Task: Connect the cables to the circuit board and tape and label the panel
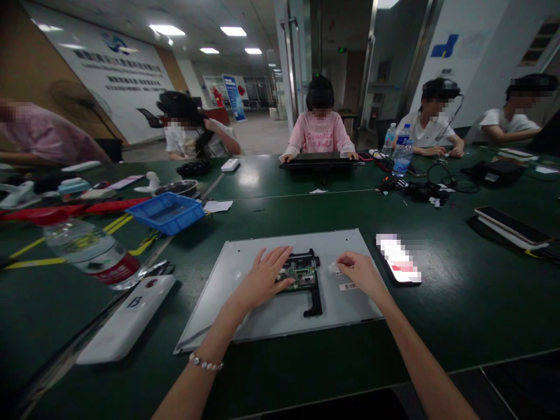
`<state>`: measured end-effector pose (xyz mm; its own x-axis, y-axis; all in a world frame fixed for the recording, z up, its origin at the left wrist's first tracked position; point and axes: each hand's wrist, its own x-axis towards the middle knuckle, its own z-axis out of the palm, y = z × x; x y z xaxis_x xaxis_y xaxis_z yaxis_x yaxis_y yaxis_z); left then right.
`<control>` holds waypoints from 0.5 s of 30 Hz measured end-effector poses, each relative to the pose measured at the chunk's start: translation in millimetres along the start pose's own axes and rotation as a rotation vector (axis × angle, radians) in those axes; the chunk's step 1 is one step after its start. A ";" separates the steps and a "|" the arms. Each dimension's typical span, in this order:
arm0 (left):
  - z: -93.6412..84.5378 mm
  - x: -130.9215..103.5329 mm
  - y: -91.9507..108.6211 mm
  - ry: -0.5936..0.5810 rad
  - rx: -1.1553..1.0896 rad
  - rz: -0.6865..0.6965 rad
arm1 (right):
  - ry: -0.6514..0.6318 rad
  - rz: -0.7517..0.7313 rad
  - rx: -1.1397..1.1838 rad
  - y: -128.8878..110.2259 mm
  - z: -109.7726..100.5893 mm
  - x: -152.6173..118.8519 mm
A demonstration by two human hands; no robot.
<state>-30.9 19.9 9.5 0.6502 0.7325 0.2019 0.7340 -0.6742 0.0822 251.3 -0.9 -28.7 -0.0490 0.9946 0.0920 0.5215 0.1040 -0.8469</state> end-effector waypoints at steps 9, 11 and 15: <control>4.8 4.7 31.5 -0.014 0.003 0.159 | -0.138 0.056 0.270 -6.2 22.3 -0.5; 5.6 4.3 35.8 -0.013 0.003 0.180 | -0.125 0.068 0.270 -6.0 27.3 -0.3; 6.6 3.3 41.3 -0.016 -0.010 0.223 | -0.090 0.063 0.233 -3.9 35.3 0.3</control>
<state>2.8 -4.9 7.2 0.7994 0.5661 0.2011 0.5694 -0.8207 0.0472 219.2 -0.8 -43.8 -0.1033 0.9946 -0.0027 0.3164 0.0303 -0.9481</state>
